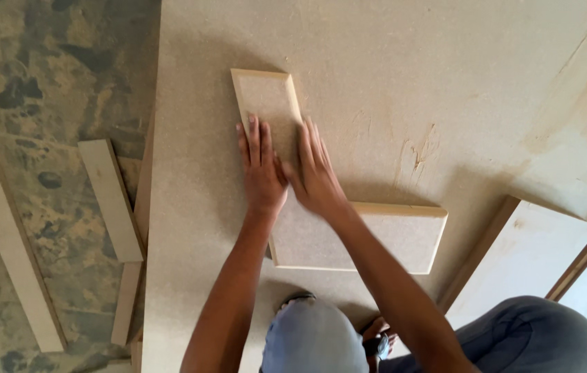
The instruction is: The person uses a piece of sandpaper to smooth the edges and surfaces of two L-shaped wooden pieces placed on a larger board on the floor.
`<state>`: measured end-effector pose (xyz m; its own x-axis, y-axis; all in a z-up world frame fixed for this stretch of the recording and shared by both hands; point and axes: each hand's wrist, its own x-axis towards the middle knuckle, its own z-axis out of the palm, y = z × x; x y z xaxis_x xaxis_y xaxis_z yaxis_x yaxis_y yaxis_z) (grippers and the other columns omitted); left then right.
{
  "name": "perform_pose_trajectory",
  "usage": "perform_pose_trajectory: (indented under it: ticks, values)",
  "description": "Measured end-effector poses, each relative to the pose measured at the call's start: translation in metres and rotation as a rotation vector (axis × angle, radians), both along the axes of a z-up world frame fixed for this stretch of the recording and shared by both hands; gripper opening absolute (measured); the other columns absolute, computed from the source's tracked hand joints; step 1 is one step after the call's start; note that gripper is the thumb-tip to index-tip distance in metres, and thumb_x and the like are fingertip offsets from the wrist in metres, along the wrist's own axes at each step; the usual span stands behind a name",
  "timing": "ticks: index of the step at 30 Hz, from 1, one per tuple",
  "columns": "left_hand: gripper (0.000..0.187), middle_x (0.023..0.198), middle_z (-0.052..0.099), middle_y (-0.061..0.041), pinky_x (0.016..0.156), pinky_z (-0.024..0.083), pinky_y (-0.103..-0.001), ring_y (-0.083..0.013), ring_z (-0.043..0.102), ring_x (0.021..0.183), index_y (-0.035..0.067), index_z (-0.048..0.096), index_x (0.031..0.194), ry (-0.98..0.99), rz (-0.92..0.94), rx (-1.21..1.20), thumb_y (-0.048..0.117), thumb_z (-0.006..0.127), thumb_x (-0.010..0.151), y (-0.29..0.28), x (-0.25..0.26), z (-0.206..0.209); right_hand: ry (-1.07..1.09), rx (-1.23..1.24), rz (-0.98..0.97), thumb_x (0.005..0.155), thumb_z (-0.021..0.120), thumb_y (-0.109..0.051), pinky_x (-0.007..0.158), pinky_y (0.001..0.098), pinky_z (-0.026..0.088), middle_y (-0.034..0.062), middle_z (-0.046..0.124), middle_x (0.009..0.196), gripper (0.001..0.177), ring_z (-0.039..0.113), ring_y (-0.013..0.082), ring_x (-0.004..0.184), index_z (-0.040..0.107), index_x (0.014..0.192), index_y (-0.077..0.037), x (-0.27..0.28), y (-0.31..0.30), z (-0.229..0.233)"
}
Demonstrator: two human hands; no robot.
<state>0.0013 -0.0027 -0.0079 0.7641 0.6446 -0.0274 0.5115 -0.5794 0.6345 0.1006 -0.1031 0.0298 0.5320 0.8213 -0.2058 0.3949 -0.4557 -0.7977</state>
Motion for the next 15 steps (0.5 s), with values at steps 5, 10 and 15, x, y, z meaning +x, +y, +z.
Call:
perform_pose_trajectory:
  ticks: [5,10,15]
  values:
    - [0.057,0.172,0.021,-0.015,0.132,0.02,-0.056,-0.044,0.013,0.159,0.005,0.032,0.162,0.052,0.014,-0.027,0.008,0.046,0.107,0.0,-0.003,0.0,-0.049,-0.018,-0.013,0.112,0.041,-0.032,0.131,0.0538,0.022,0.0304,0.013,0.171,0.068,0.015,0.0495,0.159,0.016,0.164,0.004,0.031,0.05,-0.018]
    - [0.058,0.173,0.023,-0.01,0.135,0.02,-0.054,-0.0404,0.015,0.163,0.006,0.032,0.163,-0.021,0.058,-0.104,0.0,0.046,0.107,0.003,-0.002,0.007,-0.126,-0.089,0.061,0.113,0.044,-0.025,0.13,0.0565,0.022,0.029,0.011,0.171,0.067,0.014,0.05,0.159,0.013,0.164,0.003,-0.008,-0.007,0.015]
    - [0.059,0.172,0.025,-0.014,0.135,0.02,-0.054,-0.0422,0.015,0.162,0.005,0.033,0.162,0.003,0.044,-0.092,-0.001,0.042,0.104,0.002,0.0,0.008,-0.023,-0.001,-0.006,0.113,0.046,-0.026,0.13,0.0518,0.031,0.0273,0.013,0.172,0.065,0.016,0.048,0.16,0.016,0.165,-0.001,0.038,0.051,-0.014]
